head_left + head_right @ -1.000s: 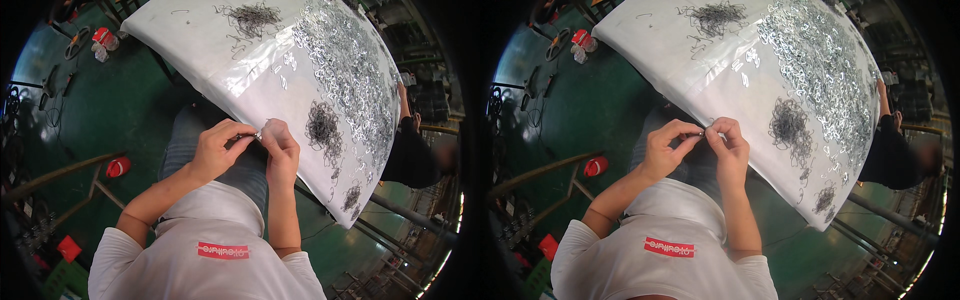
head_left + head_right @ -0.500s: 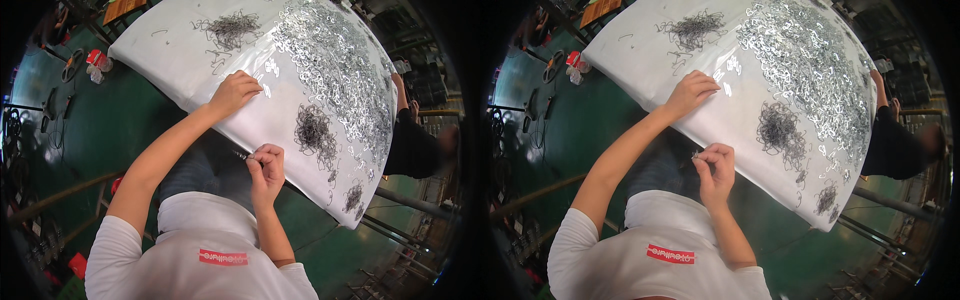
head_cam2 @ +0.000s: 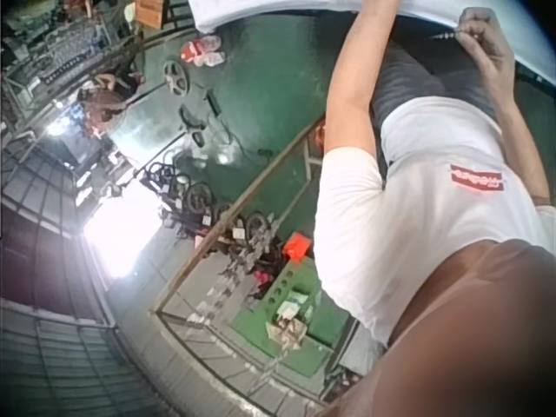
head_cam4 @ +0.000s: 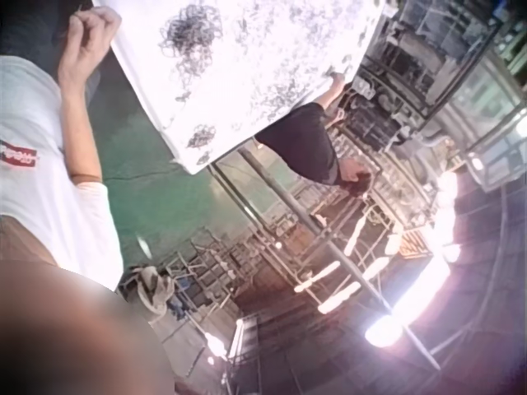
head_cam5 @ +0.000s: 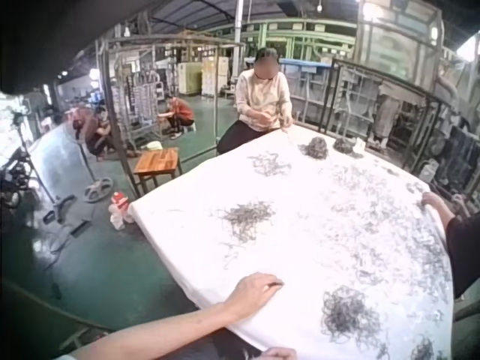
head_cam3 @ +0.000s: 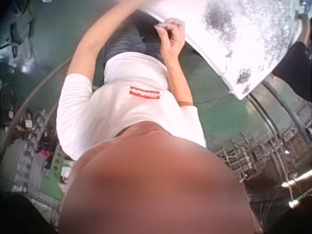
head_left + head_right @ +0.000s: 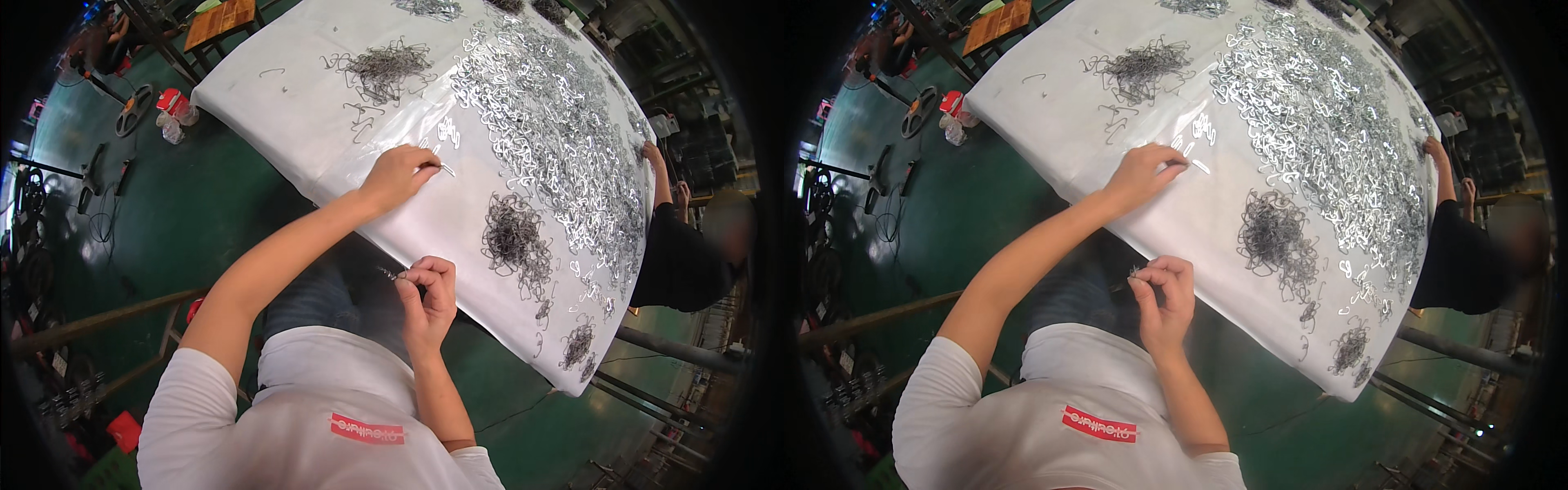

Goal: The person picks small metal hooks and clips from a white-covered table, links them together by hand, and places the assembled pieces onto a nearby metal rack. The process is repeated continuously throughout the clip.

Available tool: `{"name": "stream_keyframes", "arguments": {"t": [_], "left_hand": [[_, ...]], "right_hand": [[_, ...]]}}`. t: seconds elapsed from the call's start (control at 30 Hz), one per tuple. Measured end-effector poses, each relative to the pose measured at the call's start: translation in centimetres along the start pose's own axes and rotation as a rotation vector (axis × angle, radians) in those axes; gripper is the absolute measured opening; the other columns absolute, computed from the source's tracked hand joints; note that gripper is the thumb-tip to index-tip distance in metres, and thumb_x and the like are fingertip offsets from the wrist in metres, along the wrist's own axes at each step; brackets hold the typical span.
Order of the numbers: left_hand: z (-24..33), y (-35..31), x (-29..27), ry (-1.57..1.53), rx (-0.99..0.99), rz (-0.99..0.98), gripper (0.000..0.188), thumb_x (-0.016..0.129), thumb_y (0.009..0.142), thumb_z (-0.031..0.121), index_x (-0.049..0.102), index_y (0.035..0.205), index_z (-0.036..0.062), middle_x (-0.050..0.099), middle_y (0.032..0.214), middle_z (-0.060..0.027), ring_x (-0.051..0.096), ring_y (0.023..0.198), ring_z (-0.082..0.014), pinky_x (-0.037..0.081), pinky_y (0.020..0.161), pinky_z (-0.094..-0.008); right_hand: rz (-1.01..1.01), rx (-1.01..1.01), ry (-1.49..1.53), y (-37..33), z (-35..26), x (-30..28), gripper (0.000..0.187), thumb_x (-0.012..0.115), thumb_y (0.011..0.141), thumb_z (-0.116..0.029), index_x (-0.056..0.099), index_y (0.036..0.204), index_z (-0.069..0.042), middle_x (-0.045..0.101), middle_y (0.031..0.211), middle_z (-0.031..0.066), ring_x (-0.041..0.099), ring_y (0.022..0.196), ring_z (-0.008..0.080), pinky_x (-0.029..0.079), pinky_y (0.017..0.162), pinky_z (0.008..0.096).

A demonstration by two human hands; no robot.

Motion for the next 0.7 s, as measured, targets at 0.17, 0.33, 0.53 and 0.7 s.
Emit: {"name": "stream_keyframes", "arguments": {"t": [0.17, 0.33, 0.53, 0.7], "left_hand": [[4.5, -7.3, -5.5, -0.329, -0.378, -0.034, 0.014, 0.069, 0.082, 0.014, 0.071, 0.092, 0.0043, 0.069, 0.075, -0.0025, 0.059, 0.066, -0.0078, 0.045, 0.061, -0.0228], [7.0, -10.7, -7.6, -0.455, -0.528, -0.057, 0.014, 0.070, 0.081, 0.007, 0.070, 0.093, -0.0013, 0.070, 0.082, -0.0045, 0.060, 0.072, -0.0074, 0.048, 0.067, -0.0218], [7.1, -11.6, -9.2, -0.401, -0.440, 0.059, 0.012, 0.069, 0.081, 0.005, 0.070, 0.092, -0.0010, 0.071, 0.083, -0.0052, 0.062, 0.072, -0.0084, 0.049, 0.068, -0.0220], [6.6, -12.2, -10.0, -0.340, -0.425, 0.083, 0.013, 0.069, 0.080, 0.002, 0.070, 0.092, -0.0009, 0.070, 0.084, -0.0062, 0.063, 0.072, -0.0092, 0.049, 0.067, -0.0223]], "right_hand": [[-0.012, 0.028, -0.021, 0.1, 0.6, 0.5, 0.009, 0.071, 0.081, -0.007, 0.065, 0.084, -0.002, 0.053, 0.095, 0.0071, 0.054, 0.084, 0.0172, 0.045, 0.071, 0.0275], [-0.044, -0.024, -0.037, 0.4, 0.0, 1.8, 0.009, 0.071, 0.081, -0.007, 0.064, 0.085, -0.003, 0.053, 0.094, 0.0071, 0.054, 0.087, 0.0180, 0.045, 0.074, 0.0284], [-0.062, -0.081, -0.091, 0.5, -0.8, 3.1, 0.010, 0.071, 0.080, -0.007, 0.065, 0.086, -0.003, 0.053, 0.094, 0.0075, 0.054, 0.087, 0.0188, 0.046, 0.075, 0.0289], [-0.080, -0.097, -0.130, 0.7, -0.7, 3.9, 0.010, 0.071, 0.080, -0.007, 0.065, 0.086, -0.003, 0.054, 0.094, 0.0082, 0.055, 0.087, 0.0193, 0.046, 0.075, 0.0292]]}}
Point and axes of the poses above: each hand's wrist, its own y-axis towards the middle knuckle, its own x-axis out of the palm, z = x × y, the point moved 8 cm from there along y, towards the middle knuckle
